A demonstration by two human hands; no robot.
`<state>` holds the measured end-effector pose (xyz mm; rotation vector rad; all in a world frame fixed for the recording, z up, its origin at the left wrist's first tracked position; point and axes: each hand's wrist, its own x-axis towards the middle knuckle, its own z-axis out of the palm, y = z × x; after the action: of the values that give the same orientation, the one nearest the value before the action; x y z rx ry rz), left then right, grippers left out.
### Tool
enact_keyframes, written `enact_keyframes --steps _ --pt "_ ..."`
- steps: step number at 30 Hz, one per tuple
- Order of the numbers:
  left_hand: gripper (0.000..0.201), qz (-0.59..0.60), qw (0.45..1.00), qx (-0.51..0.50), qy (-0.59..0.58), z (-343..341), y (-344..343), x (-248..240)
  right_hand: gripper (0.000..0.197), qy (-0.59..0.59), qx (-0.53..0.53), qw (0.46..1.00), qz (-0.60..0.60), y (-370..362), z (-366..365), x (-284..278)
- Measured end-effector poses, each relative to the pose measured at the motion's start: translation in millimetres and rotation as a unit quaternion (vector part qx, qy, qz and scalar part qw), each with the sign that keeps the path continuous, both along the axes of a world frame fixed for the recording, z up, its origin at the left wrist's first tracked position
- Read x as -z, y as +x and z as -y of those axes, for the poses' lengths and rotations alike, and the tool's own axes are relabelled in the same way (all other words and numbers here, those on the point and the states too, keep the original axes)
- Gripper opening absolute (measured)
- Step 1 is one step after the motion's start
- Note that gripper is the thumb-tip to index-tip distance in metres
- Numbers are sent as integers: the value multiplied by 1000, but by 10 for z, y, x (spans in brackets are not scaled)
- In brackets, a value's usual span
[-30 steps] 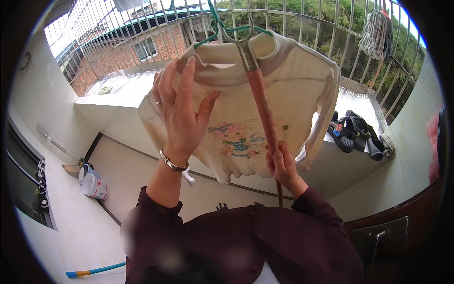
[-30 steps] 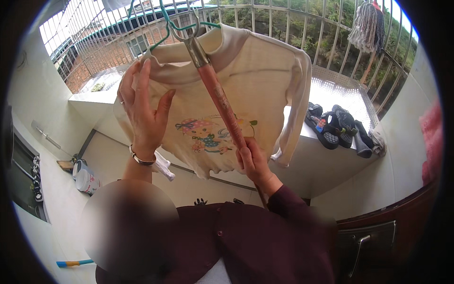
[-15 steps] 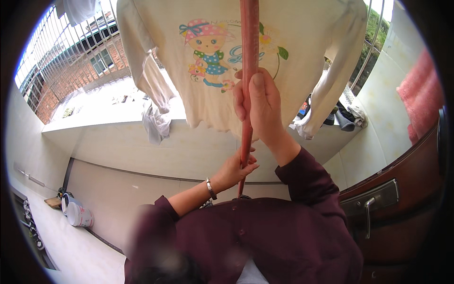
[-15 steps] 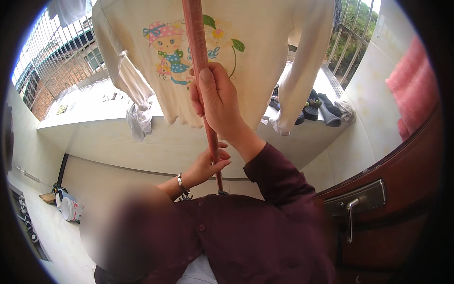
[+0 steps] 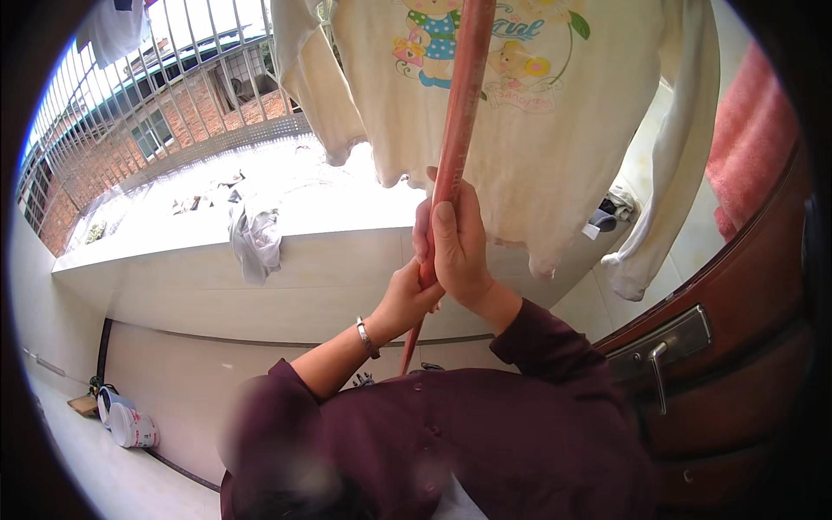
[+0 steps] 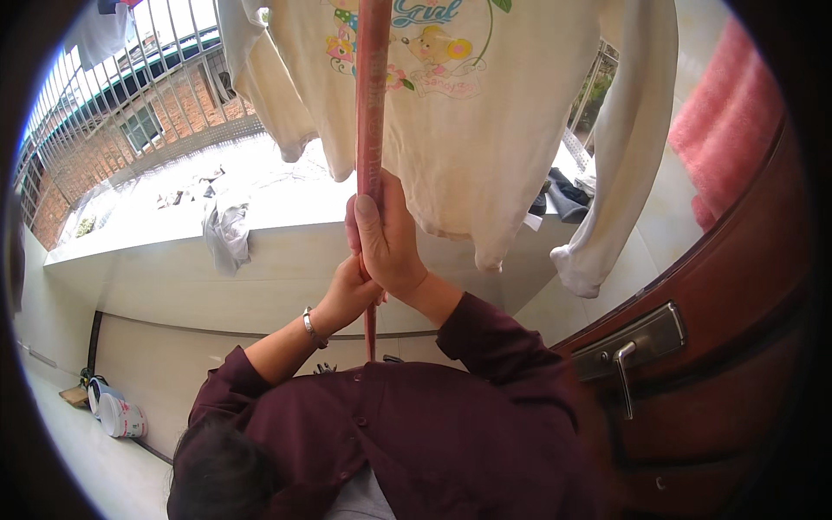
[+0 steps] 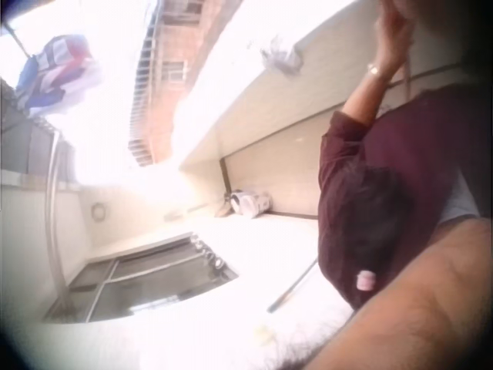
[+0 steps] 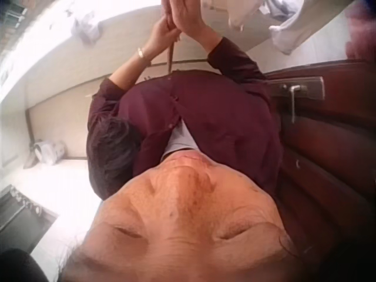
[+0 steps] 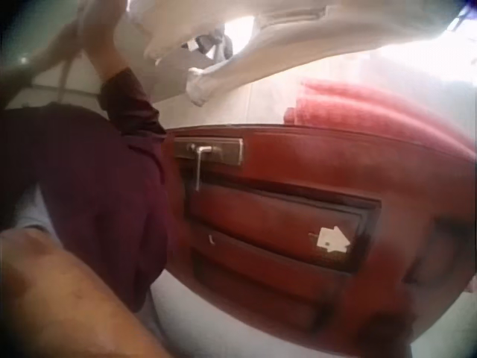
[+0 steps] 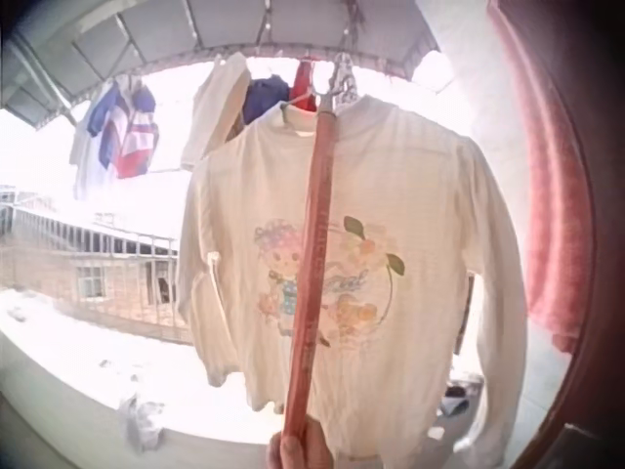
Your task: The person hangs several garments on a balcony clothesline using a long wooden pole and plastic hangers. They pick up each item, place it on a hanger, and use the pole to lift and secure the hanger on the line.
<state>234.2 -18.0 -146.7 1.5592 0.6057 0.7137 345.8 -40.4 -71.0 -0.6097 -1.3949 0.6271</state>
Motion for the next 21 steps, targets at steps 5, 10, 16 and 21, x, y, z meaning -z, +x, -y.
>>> enact_keyframes --steps 5,10,16,21 --pt "32 89 996 12 24 167 61 23 39 12 28 1000 -6 39 41 -118" --pt "28 58 995 78 -3 248 -14 536 31 39 31 999 -13 204 -33 -464" --pt "21 96 992 73 32 195 37 492 43 89 34 995 17 270 -138 -710" --pt "31 123 987 84 61 50 77 229 46 56 22 998 -12 90 25 -53"
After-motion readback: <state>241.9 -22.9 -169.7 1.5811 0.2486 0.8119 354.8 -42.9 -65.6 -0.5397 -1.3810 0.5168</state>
